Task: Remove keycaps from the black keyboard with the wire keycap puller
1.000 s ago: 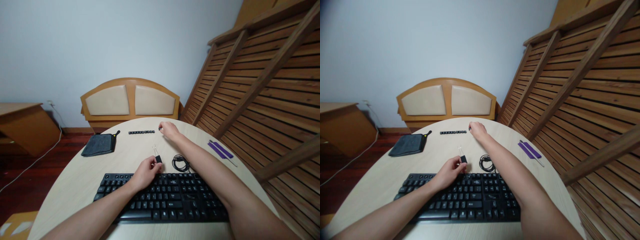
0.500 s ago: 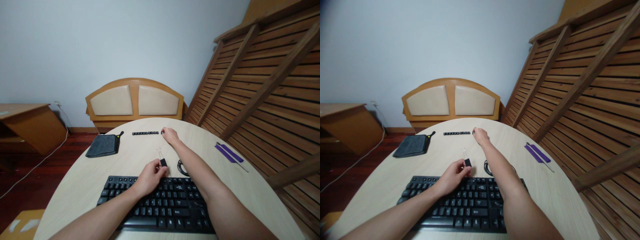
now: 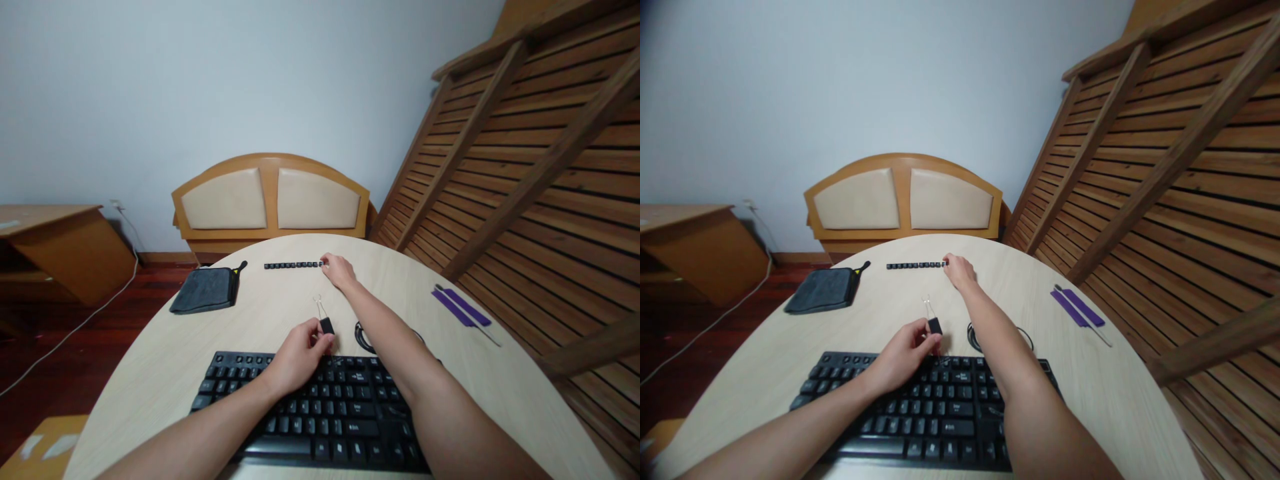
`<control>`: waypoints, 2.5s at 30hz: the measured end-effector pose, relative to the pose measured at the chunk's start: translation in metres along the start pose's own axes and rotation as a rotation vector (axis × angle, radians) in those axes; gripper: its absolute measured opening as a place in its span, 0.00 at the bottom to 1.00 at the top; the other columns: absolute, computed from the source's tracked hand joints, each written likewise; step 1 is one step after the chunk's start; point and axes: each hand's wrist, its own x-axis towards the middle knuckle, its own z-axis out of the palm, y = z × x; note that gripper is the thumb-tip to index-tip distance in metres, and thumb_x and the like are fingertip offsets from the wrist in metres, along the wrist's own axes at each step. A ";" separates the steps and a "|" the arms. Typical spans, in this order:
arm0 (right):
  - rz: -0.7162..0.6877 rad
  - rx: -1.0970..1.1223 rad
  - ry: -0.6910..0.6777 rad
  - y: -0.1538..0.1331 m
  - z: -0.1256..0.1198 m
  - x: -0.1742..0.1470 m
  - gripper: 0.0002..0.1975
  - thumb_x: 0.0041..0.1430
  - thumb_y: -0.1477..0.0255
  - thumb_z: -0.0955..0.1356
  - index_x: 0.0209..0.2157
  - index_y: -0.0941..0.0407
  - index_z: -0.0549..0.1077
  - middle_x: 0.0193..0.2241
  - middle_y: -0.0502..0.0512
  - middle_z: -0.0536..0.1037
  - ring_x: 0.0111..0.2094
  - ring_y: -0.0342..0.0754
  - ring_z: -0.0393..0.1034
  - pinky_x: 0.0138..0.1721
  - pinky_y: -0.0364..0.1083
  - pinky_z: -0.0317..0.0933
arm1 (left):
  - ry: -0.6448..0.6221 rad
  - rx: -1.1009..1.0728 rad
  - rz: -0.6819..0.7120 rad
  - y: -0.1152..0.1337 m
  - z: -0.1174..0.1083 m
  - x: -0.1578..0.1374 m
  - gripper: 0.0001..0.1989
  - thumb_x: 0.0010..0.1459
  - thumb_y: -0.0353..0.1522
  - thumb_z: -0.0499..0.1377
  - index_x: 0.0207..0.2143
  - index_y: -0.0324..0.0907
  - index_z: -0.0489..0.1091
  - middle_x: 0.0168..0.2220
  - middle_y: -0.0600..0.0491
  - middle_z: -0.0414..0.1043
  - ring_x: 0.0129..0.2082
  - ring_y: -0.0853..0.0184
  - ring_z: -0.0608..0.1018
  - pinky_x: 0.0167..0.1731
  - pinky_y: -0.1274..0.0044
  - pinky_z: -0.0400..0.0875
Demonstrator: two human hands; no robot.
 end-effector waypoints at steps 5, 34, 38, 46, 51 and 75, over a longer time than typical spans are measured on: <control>0.002 0.013 -0.009 -0.003 -0.001 0.000 0.13 0.62 0.70 0.64 0.47 0.48 0.72 0.45 0.52 0.78 0.46 0.49 0.71 0.45 0.45 0.61 | 0.000 0.007 -0.002 -0.004 -0.001 0.000 0.10 0.60 0.37 0.55 0.29 0.40 0.65 0.26 0.54 0.70 0.27 0.67 0.72 0.31 0.76 0.65; -0.504 0.290 -0.454 0.047 -0.120 -0.173 0.23 0.65 0.59 0.61 0.58 0.52 0.67 0.59 0.55 0.67 0.59 0.51 0.60 0.61 0.52 0.51 | -0.007 0.004 0.021 -0.003 -0.001 0.001 0.10 0.59 0.38 0.55 0.29 0.40 0.64 0.26 0.54 0.72 0.28 0.67 0.74 0.31 0.75 0.67; -0.463 0.275 -0.526 0.059 -0.107 -0.184 0.28 0.65 0.55 0.59 0.63 0.49 0.58 0.65 0.52 0.54 0.66 0.52 0.45 0.66 0.55 0.39 | -0.009 -0.014 0.035 -0.001 -0.001 0.001 0.12 0.59 0.39 0.57 0.29 0.40 0.65 0.27 0.53 0.73 0.28 0.66 0.76 0.31 0.75 0.68; -0.449 0.249 -0.577 0.061 -0.100 -0.187 0.33 0.64 0.52 0.59 0.66 0.47 0.50 0.68 0.51 0.43 0.68 0.54 0.33 0.66 0.58 0.31 | -0.041 -0.013 0.043 0.005 -0.001 -0.003 0.12 0.58 0.40 0.58 0.31 0.39 0.69 0.28 0.51 0.75 0.31 0.64 0.78 0.32 0.75 0.69; -0.472 0.245 -0.509 0.055 -0.101 -0.193 0.33 0.62 0.51 0.60 0.65 0.49 0.54 0.67 0.53 0.47 0.68 0.54 0.37 0.66 0.57 0.35 | -0.069 0.108 0.047 0.020 -0.004 -0.011 0.11 0.58 0.39 0.57 0.32 0.39 0.70 0.29 0.51 0.75 0.30 0.64 0.77 0.30 0.76 0.68; -0.490 0.277 -0.211 0.005 -0.107 -0.229 0.22 0.62 0.59 0.64 0.55 0.53 0.70 0.55 0.57 0.71 0.57 0.52 0.63 0.58 0.53 0.57 | -0.047 0.023 0.084 0.009 0.002 -0.016 0.12 0.62 0.39 0.54 0.32 0.39 0.67 0.28 0.54 0.70 0.30 0.66 0.73 0.33 0.76 0.67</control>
